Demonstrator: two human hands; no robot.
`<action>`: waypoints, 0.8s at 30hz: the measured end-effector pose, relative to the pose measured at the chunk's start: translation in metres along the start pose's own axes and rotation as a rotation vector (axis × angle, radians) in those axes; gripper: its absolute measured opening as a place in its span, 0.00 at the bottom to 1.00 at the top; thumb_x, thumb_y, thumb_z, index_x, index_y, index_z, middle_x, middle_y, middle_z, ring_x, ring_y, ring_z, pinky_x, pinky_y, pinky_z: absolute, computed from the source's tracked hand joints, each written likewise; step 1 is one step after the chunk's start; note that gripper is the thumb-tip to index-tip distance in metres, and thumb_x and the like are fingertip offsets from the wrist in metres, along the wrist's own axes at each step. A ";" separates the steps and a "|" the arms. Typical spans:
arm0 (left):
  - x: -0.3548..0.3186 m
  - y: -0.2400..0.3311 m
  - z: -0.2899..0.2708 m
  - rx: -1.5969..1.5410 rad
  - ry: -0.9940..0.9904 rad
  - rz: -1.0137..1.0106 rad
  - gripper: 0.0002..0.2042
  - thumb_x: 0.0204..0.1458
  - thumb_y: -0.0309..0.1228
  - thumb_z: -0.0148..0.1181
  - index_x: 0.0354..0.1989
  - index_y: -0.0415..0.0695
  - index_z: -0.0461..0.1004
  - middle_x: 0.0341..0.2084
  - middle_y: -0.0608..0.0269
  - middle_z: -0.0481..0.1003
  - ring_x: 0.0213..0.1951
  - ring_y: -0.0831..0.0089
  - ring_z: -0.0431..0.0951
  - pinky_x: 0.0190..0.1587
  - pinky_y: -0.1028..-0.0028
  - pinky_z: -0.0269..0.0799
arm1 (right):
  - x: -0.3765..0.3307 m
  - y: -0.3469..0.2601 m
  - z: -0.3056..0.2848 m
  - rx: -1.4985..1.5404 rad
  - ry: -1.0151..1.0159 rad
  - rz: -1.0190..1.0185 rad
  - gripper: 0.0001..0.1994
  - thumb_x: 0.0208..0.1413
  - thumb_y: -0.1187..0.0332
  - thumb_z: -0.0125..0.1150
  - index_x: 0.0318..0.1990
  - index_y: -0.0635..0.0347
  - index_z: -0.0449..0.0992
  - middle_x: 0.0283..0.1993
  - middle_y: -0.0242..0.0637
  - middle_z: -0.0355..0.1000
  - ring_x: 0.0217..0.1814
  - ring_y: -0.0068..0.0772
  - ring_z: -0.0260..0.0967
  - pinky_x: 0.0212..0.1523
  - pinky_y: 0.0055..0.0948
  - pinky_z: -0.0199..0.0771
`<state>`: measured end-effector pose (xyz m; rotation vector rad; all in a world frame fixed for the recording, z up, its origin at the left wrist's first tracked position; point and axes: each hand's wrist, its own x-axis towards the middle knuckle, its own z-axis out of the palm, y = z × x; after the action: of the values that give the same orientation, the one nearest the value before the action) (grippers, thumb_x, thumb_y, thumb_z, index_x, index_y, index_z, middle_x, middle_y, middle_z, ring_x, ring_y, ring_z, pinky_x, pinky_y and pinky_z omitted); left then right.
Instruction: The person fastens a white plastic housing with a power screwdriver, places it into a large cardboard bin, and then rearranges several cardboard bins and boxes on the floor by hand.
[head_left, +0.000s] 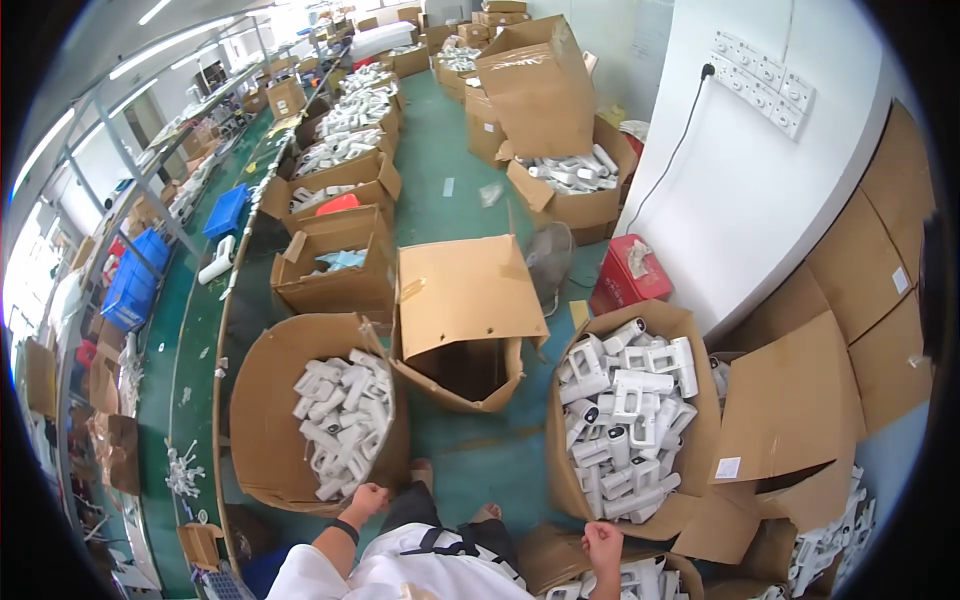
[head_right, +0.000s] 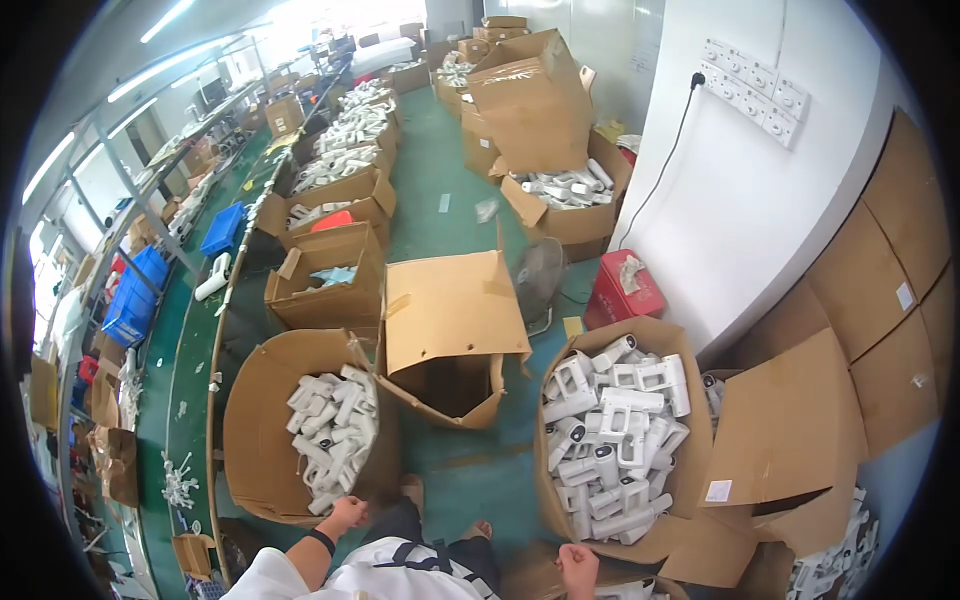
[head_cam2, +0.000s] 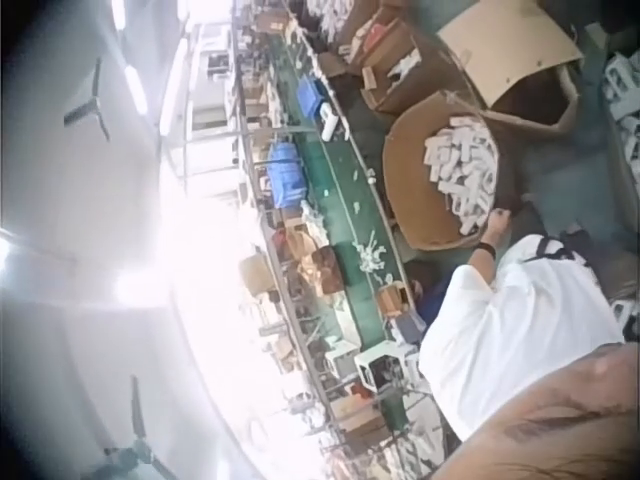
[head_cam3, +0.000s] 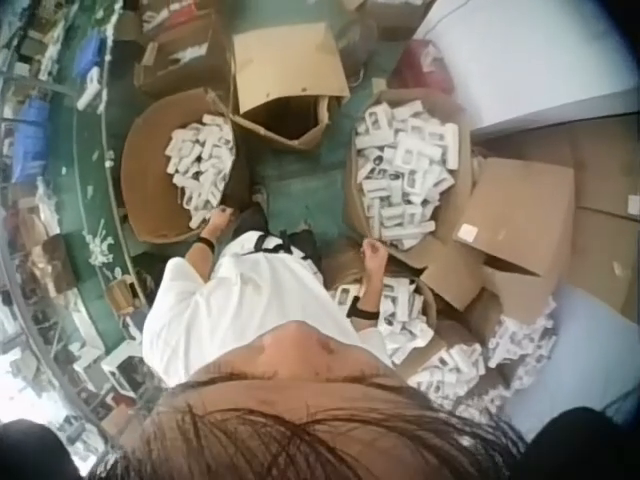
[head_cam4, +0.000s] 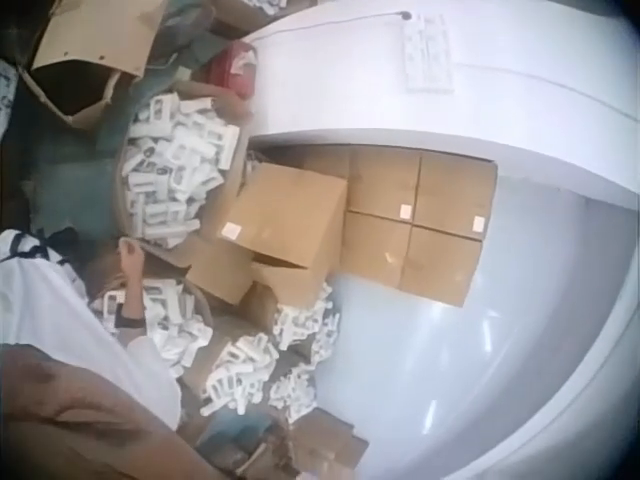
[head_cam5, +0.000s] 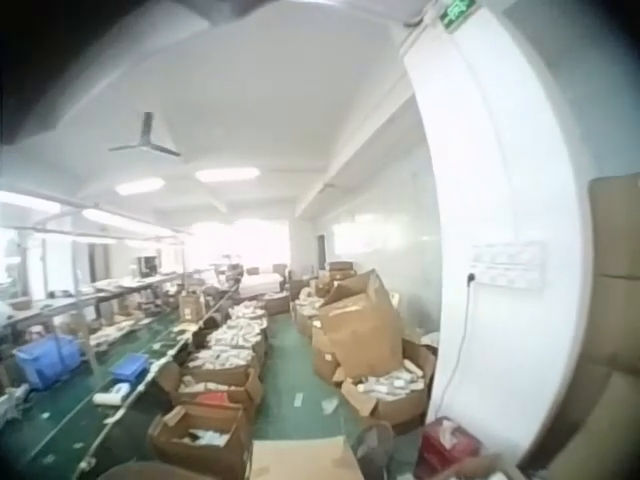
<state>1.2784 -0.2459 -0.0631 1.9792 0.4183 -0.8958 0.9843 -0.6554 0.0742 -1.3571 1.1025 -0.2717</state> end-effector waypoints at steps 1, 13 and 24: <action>0.004 0.009 0.004 0.022 -0.009 -0.002 0.09 0.47 0.34 0.57 0.26 0.40 0.73 0.19 0.62 0.75 0.21 0.73 0.76 0.22 0.74 0.69 | 0.001 0.015 -0.011 -0.036 0.022 0.013 0.06 0.53 0.70 0.60 0.32 0.65 0.74 0.20 0.31 0.70 0.18 0.17 0.64 0.18 0.17 0.62; 0.027 0.079 0.022 -0.174 -0.062 0.020 0.09 0.51 0.35 0.56 0.29 0.40 0.72 0.22 0.61 0.75 0.23 0.74 0.75 0.24 0.75 0.70 | 0.093 -0.040 0.044 -0.086 -0.034 0.038 0.07 0.53 0.70 0.58 0.31 0.66 0.74 0.19 0.31 0.69 0.19 0.18 0.64 0.20 0.17 0.61; 0.081 0.098 -0.052 -0.370 0.001 -0.034 0.09 0.52 0.35 0.56 0.28 0.41 0.72 0.21 0.64 0.74 0.22 0.76 0.74 0.26 0.75 0.71 | 0.270 -0.074 0.295 -0.199 -0.222 0.317 0.44 0.46 0.49 0.64 0.65 0.52 0.44 0.65 0.42 0.47 0.60 0.56 0.53 0.49 0.61 0.63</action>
<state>1.4142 -0.2596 -0.0467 1.6378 0.5751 -0.7755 1.3743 -0.6820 -0.0387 -1.3256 1.1583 0.2216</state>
